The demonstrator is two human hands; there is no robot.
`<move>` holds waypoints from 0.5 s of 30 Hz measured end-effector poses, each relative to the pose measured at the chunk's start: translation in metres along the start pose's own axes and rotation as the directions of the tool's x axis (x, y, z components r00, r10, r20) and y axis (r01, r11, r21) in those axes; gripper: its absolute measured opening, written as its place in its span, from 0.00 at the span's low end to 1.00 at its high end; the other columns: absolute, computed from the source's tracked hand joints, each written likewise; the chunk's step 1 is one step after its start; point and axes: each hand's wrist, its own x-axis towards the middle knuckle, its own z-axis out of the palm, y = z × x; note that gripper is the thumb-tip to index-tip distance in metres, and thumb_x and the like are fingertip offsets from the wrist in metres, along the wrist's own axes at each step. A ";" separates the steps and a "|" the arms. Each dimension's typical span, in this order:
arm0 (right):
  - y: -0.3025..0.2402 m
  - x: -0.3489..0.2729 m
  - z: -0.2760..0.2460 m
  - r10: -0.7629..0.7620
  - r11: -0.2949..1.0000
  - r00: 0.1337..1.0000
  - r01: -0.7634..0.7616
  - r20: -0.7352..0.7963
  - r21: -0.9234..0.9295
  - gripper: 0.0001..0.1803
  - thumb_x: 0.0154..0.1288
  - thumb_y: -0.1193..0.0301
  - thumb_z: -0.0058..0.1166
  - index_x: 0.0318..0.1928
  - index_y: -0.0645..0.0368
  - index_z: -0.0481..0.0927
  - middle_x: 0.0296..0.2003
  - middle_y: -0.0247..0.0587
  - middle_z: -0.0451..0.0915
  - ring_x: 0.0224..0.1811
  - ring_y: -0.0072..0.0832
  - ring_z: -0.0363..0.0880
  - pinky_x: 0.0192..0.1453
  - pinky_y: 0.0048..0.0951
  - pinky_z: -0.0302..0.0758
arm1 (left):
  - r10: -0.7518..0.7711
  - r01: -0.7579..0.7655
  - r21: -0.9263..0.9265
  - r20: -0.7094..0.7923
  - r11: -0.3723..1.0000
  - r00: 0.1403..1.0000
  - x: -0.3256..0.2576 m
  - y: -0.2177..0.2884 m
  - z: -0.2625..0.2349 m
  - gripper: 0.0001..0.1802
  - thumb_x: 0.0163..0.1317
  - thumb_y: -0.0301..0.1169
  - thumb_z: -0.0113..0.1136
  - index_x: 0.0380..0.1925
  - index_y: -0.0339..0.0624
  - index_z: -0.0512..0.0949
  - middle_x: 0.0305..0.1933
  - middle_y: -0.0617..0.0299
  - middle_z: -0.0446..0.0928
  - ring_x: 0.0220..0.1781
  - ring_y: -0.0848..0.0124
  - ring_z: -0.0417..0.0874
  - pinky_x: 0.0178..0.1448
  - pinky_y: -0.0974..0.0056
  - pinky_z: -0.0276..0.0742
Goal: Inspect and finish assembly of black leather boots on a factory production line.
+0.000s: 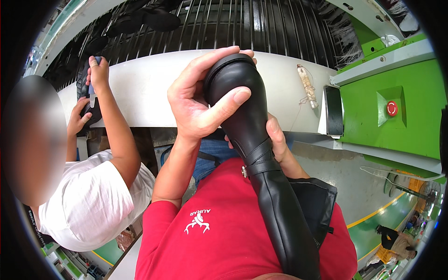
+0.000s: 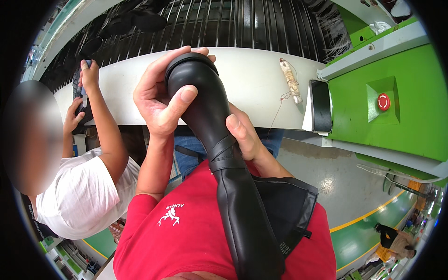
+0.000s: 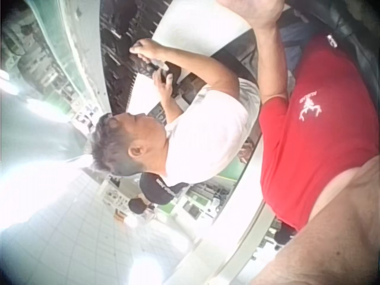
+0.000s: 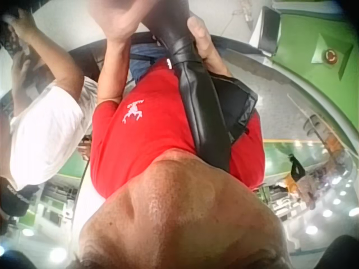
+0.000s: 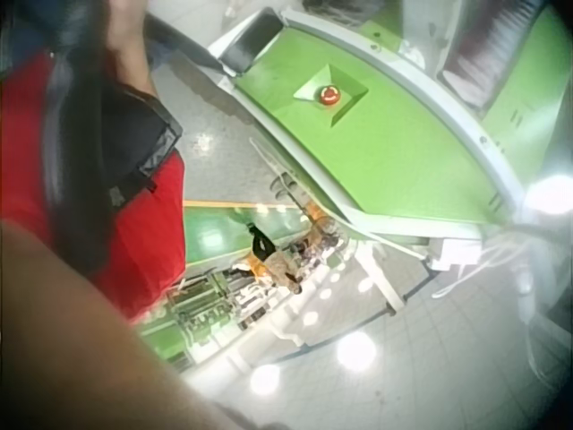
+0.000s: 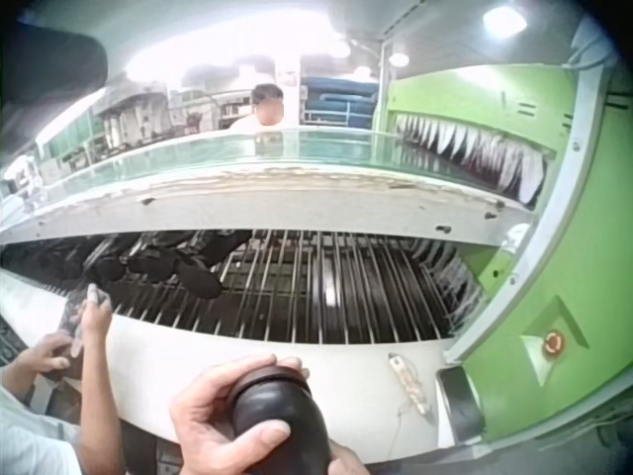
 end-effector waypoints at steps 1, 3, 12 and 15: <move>0.001 0.000 -0.001 0.006 1.000 1.000 -0.006 0.013 -0.003 0.60 0.72 0.20 0.44 0.68 0.72 0.75 0.48 0.57 0.88 0.46 0.36 0.92 0.51 0.36 0.90 | 0.004 -0.004 -0.003 0.004 1.000 1.000 0.000 0.000 0.000 0.35 0.68 0.33 0.78 0.69 0.24 0.78 0.62 0.35 0.88 0.62 0.47 0.94 0.68 0.49 0.91; 0.001 -0.001 -0.002 0.013 1.000 1.000 -0.012 0.026 -0.006 0.61 0.71 0.19 0.44 0.68 0.72 0.75 0.48 0.57 0.88 0.46 0.36 0.92 0.51 0.36 0.90 | -0.007 0.007 -0.010 -0.004 1.000 1.000 -0.002 0.001 0.001 0.35 0.68 0.33 0.78 0.69 0.24 0.79 0.62 0.35 0.88 0.62 0.47 0.94 0.68 0.49 0.91; 0.004 0.000 -0.003 -0.007 1.000 1.000 0.007 0.011 0.001 0.59 0.73 0.21 0.44 0.68 0.72 0.75 0.49 0.57 0.88 0.45 0.36 0.92 0.50 0.36 0.90 | 0.011 -0.011 -0.028 0.005 1.000 1.000 -0.002 -0.003 0.000 0.33 0.68 0.32 0.77 0.68 0.23 0.79 0.63 0.34 0.88 0.62 0.46 0.94 0.68 0.49 0.91; 0.002 0.001 -0.001 -0.026 1.000 1.000 0.026 0.010 -0.005 0.59 0.72 0.20 0.43 0.67 0.72 0.75 0.48 0.56 0.88 0.45 0.36 0.92 0.50 0.37 0.90 | 0.020 -0.020 -0.027 0.002 0.999 1.000 -0.002 0.000 0.002 0.33 0.69 0.32 0.77 0.68 0.23 0.79 0.64 0.34 0.88 0.62 0.47 0.94 0.68 0.49 0.90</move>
